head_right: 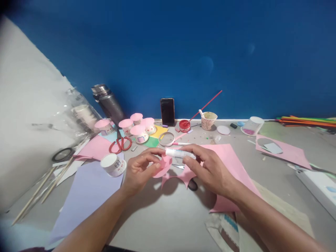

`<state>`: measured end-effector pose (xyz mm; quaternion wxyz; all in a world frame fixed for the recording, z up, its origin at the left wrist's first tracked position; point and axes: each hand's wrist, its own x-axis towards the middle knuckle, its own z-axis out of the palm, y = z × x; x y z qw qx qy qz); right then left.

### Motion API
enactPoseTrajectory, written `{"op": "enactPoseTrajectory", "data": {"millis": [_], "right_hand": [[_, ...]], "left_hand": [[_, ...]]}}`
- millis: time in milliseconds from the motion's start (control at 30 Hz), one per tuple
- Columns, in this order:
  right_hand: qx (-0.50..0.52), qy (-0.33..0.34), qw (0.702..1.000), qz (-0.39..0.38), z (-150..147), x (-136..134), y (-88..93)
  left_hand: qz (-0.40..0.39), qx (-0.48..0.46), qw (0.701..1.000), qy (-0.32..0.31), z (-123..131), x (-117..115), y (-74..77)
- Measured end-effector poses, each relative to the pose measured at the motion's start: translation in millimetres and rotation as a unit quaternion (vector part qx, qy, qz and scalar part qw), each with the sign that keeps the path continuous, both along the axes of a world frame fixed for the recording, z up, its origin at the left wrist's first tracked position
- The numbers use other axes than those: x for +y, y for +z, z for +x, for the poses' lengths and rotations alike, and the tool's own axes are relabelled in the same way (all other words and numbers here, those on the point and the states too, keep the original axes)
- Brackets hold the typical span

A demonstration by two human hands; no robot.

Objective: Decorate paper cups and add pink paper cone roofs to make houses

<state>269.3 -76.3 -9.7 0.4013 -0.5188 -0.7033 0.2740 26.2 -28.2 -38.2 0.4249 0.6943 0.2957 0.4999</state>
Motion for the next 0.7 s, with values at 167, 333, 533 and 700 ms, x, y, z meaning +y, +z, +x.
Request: {"op": "enactPoseTrajectory", "data": {"millis": [167, 333, 533, 700], "right_hand": [[-0.068, 0.007, 0.991, 0.114, -1, 1, -0.4], [-0.111, 0.02, 0.974, 0.197, -1, 3, -6.2], [0.026, -0.024, 0.997, 0.072, 0, -3, -5.6], [0.229, 0.089, 0.946, -0.212, -9, -3, -8.5]], "left_hand": [[0.051, 0.017, 0.999, -0.004, 0, -1, 1.2], [-0.026, 0.008, 0.999, 0.033, 3, -1, -0.4], [-0.217, -0.054, 0.973, 0.053, 6, 5, 0.4], [-0.302, -0.076, 0.95, 0.032, 10, 4, 0.3]]}}
